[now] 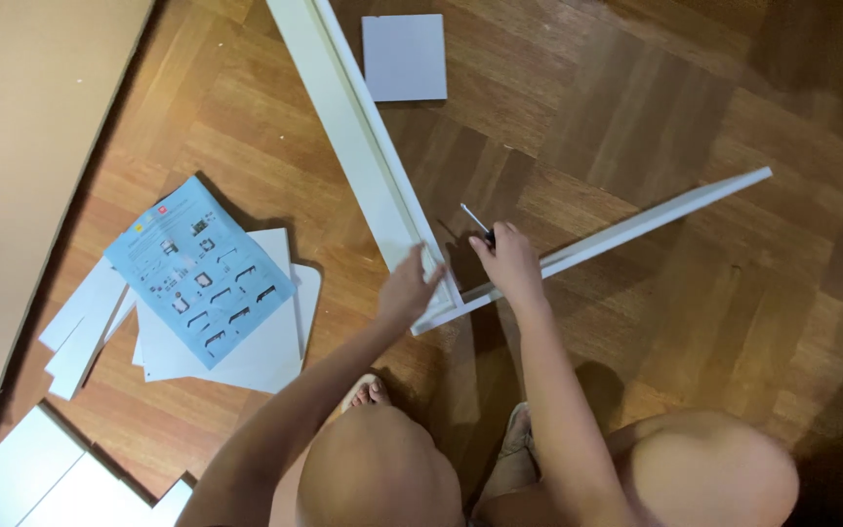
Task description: The person assembles a white furniture frame by aligning panels and using a screwdriver to tighten screws into pre-drilled holes. The person repositions the frame and continues securing joints.
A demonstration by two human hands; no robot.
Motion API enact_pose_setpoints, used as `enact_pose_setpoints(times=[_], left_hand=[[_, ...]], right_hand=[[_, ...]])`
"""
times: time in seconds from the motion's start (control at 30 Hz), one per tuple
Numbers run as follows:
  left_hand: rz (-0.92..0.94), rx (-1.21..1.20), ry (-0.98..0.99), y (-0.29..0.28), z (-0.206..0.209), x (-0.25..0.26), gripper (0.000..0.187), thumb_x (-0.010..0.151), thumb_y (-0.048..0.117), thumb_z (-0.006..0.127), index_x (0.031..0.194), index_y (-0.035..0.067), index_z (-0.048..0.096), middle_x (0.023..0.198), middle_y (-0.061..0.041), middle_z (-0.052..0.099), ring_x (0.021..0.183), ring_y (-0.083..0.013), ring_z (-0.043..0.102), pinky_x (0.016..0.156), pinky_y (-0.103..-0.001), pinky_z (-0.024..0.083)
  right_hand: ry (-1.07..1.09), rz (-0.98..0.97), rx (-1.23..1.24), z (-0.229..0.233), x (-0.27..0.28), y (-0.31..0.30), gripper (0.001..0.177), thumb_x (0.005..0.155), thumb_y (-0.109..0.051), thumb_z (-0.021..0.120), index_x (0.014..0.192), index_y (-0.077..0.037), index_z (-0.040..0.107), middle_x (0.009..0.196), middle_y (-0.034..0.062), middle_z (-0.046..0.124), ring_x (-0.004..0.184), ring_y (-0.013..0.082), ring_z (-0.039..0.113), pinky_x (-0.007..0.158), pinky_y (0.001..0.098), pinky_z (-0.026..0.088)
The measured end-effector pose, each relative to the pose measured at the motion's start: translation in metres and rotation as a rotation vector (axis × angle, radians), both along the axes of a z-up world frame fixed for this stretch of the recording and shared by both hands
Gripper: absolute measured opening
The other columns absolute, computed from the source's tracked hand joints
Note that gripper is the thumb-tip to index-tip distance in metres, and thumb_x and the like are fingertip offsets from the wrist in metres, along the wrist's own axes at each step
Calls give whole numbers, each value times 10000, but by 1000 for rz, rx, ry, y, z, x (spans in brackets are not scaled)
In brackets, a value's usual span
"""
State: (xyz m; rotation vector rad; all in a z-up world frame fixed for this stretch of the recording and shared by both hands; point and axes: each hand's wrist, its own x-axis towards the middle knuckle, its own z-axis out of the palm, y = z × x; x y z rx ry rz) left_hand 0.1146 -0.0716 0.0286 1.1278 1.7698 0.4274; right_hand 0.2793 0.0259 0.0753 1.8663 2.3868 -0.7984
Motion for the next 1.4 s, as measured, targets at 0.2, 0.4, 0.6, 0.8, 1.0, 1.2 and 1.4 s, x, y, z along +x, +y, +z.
enact_pose_setpoints(times=[0.2,0.4,0.6,0.8,1.0,1.2,1.4], left_hand=[[208,264,167,28,-11,-62,627,974,361,630,1480,66,409,1245,-228,659,1124,-363,657,953,-508,534],[274,149,49,22,53,-107,580,1024,221,647,1497,18,382,1395,-283,542,1184,-379,597,960,-545,498],[520,89,90,-20,142,-144,490,961,143,633,1438,70,548,1158,-266,675,1026,-354,675,912,-470,547],[692,310,-28,-83,281,-180,414,968,135,622,1369,37,590,1274,-216,675,1069,-308,718,892,-397,565],[759,338,-115,-95,455,-236,412,956,142,630,1363,78,633,1279,-175,709,1048,-256,739,894,-352,563],[854,313,-225,-31,548,-268,399,963,144,617,1358,90,628,1324,-122,692,1058,-203,724,895,-323,553],[963,411,-283,81,594,-282,394,963,160,627,1349,81,639,1322,-106,688,1099,-174,677,954,-302,518]], right_hand=[[174,-22,-57,53,-53,2,415,992,-399,655,843,-24,561,848,130,606,760,284,611,698,430,489],[266,44,-26,121,-50,-17,430,975,-369,693,820,6,552,809,152,599,742,317,586,691,446,469],[289,-58,-105,221,-36,-24,440,943,-392,716,836,18,599,758,181,641,698,346,623,643,451,487],[322,-53,-30,372,-60,-25,412,919,-363,728,826,18,603,735,182,641,667,361,614,608,447,475],[150,-137,-241,574,-135,-2,401,957,-382,701,839,-8,618,719,157,597,642,304,547,597,438,454],[345,-45,57,654,-138,58,379,947,-302,744,835,35,611,709,119,580,629,234,504,590,388,435],[255,-144,-48,692,-151,182,387,960,-339,730,828,13,636,658,92,623,588,186,543,546,359,442]])
